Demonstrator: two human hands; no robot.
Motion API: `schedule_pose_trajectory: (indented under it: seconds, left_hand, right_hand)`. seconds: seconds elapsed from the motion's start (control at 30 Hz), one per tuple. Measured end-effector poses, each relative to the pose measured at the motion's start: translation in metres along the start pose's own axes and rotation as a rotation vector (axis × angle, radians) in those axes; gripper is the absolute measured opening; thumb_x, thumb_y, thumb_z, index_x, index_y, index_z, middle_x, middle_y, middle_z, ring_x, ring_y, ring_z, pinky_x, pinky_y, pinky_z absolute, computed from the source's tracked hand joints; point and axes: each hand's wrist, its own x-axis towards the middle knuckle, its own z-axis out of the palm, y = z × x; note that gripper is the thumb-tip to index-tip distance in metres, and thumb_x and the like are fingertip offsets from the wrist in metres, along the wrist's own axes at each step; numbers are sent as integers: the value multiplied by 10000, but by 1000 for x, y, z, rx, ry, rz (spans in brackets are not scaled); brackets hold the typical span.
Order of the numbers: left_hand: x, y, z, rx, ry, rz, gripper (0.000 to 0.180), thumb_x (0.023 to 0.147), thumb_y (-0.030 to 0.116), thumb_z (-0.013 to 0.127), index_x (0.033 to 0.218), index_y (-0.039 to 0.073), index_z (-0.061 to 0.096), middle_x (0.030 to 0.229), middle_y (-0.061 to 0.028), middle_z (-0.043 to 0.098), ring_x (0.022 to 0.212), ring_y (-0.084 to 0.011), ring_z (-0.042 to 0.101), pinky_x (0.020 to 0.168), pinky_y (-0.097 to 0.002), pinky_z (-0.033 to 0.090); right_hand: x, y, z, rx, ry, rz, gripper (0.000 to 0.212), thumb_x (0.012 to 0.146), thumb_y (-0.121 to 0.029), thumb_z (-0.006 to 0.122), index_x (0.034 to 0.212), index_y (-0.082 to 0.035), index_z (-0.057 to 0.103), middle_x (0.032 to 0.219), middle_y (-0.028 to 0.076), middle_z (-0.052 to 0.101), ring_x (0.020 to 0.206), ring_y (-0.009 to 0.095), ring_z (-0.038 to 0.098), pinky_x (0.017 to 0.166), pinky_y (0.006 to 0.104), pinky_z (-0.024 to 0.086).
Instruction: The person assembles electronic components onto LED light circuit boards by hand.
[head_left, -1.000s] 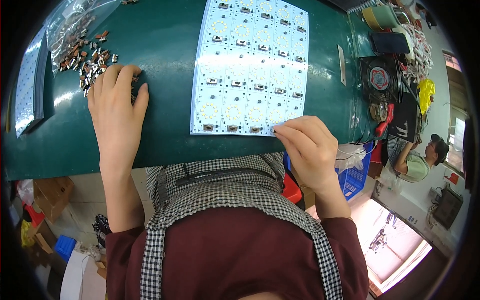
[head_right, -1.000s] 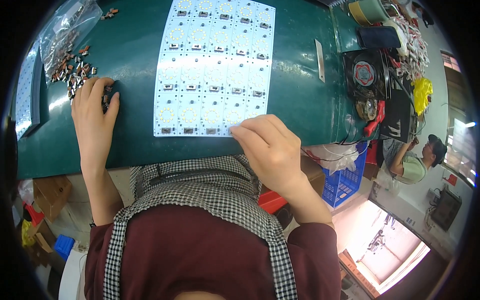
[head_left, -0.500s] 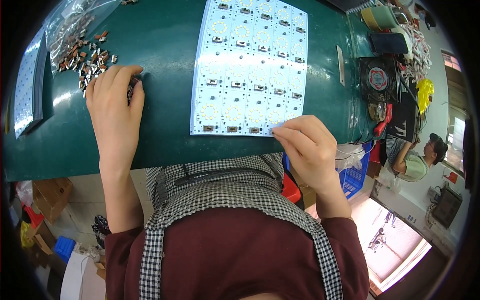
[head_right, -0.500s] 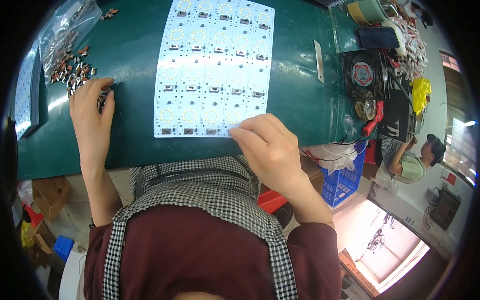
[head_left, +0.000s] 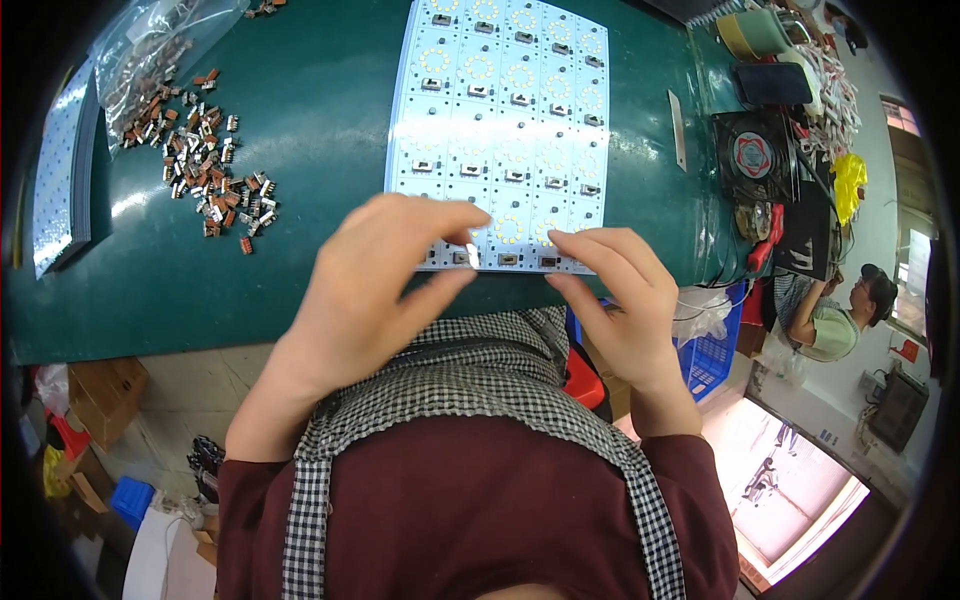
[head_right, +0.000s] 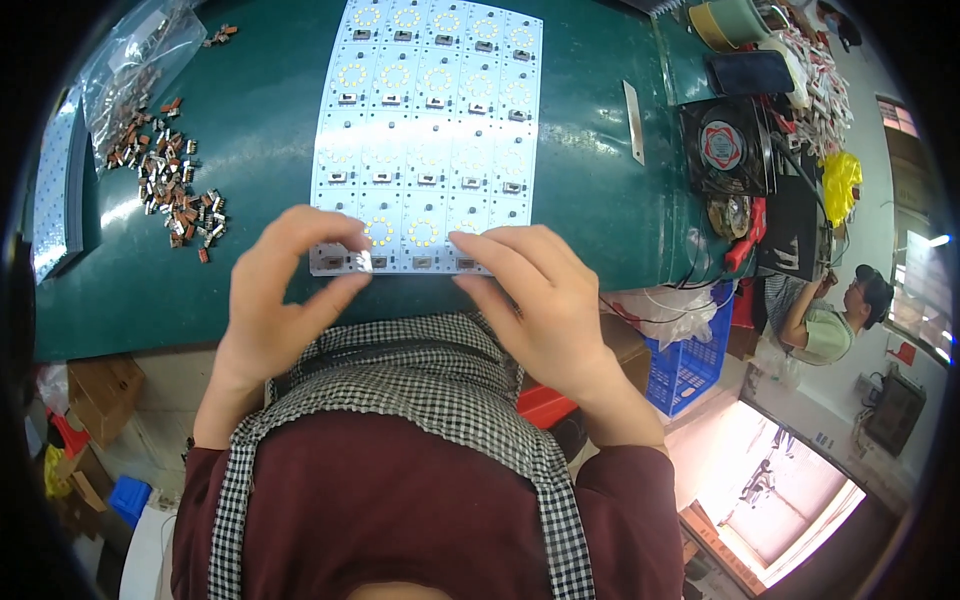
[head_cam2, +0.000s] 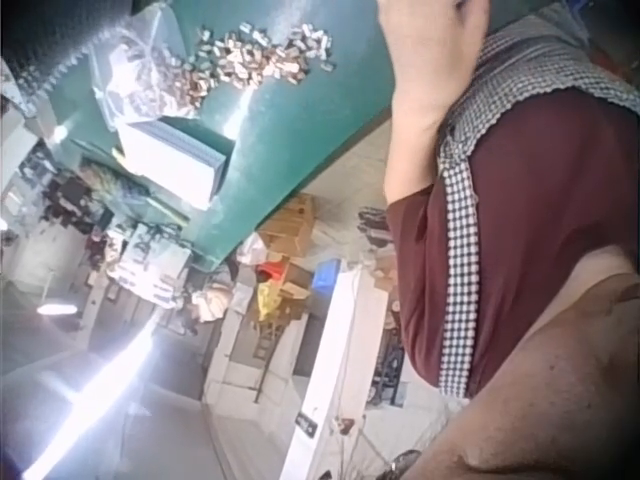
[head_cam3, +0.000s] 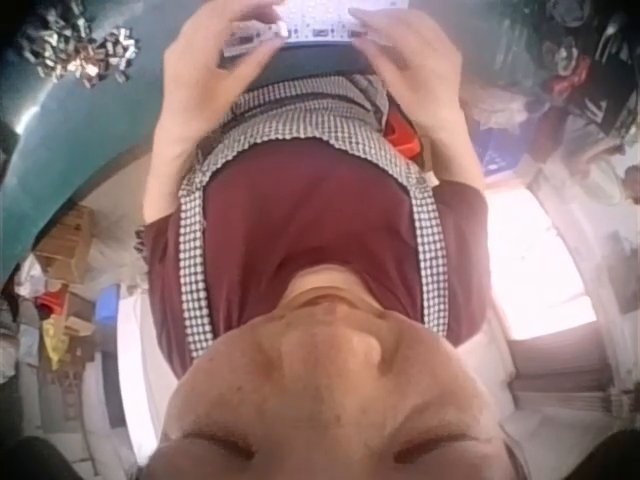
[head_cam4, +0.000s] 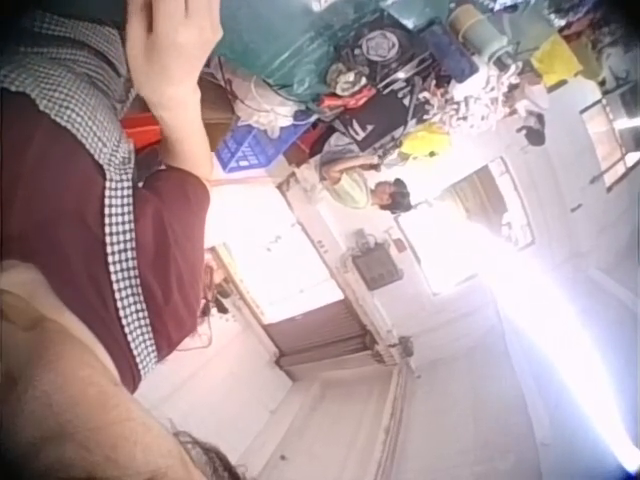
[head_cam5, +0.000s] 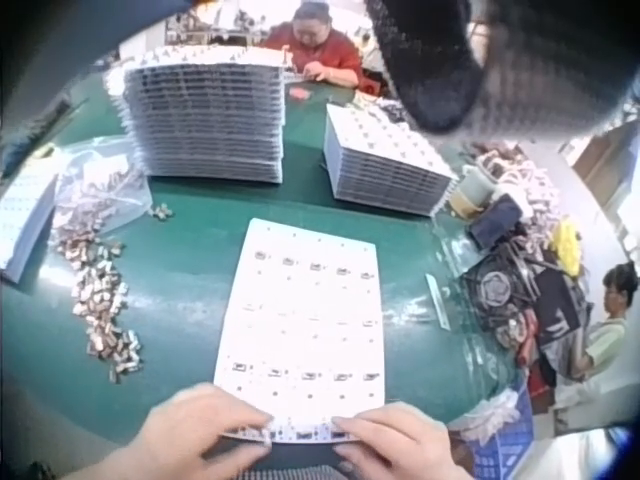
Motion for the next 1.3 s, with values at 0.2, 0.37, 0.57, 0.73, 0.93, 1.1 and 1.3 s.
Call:
schedule_pose_trajectory:
  seconds: [0.2, 0.37, 0.57, 0.73, 0.93, 1.1, 1.3]
  left_hand:
    - [1, 5, 19, -23, 57, 157, 499, 660, -64, 766, 1111, 54, 589, 916, -72, 670, 825, -245, 634, 740, -353, 479]
    - [2, 10, 22, 54, 31, 234, 535, 670, -57, 768, 1156, 58, 573, 933, -67, 673, 822, -242, 632, 759, -358, 477]
    - [1, 30, 16, -593, -219, -222, 512, 740, -38, 757, 1199, 34, 541, 942, -77, 675, 926, -191, 644, 832, -338, 491]
    - [6, 31, 15, -453, -320, -113, 615, 709, 80, 820, 1257, 30, 545, 1109, -119, 643, 998, -260, 632, 888, -361, 486]
    - [32, -12, -7, 557, 36, 29, 624, 796, 331, 706, 1327, 69, 508, 1151, -115, 628, 1155, -302, 520, 1022, -498, 333]
    - [33, -20, -9, 618, -11, -10, 611, 899, 452, 572, 1377, 88, 465, 1125, -98, 654, 1202, -293, 498, 1088, -562, 237]
    - [33, -18, -8, 584, -79, 30, 587, 898, 452, 575, 1361, 101, 491, 1018, -73, 681, 1206, -268, 503, 1092, -578, 220]
  right_hand:
    - [-5, -11, 14, 980, -62, 414, 175, 894, 3, 639, 1067, 26, 631, 1024, 101, 661, 966, 158, 663, 846, 286, 544]
    - [-11, -18, 15, 1115, -38, 554, 180, 874, -2, 664, 1053, 12, 645, 999, 102, 675, 930, 161, 670, 815, 281, 544]
    - [-19, -7, 4, 677, 32, -33, 224, 706, -47, 781, 924, -64, 731, 874, 63, 681, 787, 218, 666, 638, 288, 528]
    - [-24, -1, -5, 401, 148, -228, 224, 641, -33, 769, 858, -70, 726, 831, 56, 659, 738, 216, 640, 613, 321, 523]
    - [-25, 30, -2, 83, 133, 20, 189, 691, 56, 718, 868, -1, 681, 840, 101, 649, 751, 241, 631, 650, 317, 503]
    - [-23, 31, -1, -1, 58, -34, 195, 714, 32, 682, 899, -26, 660, 858, 72, 622, 776, 244, 622, 633, 336, 510]
    - [-25, 32, -2, -31, 35, -55, 225, 689, 31, 668, 905, -31, 664, 866, 65, 618, 773, 240, 622, 628, 329, 516]
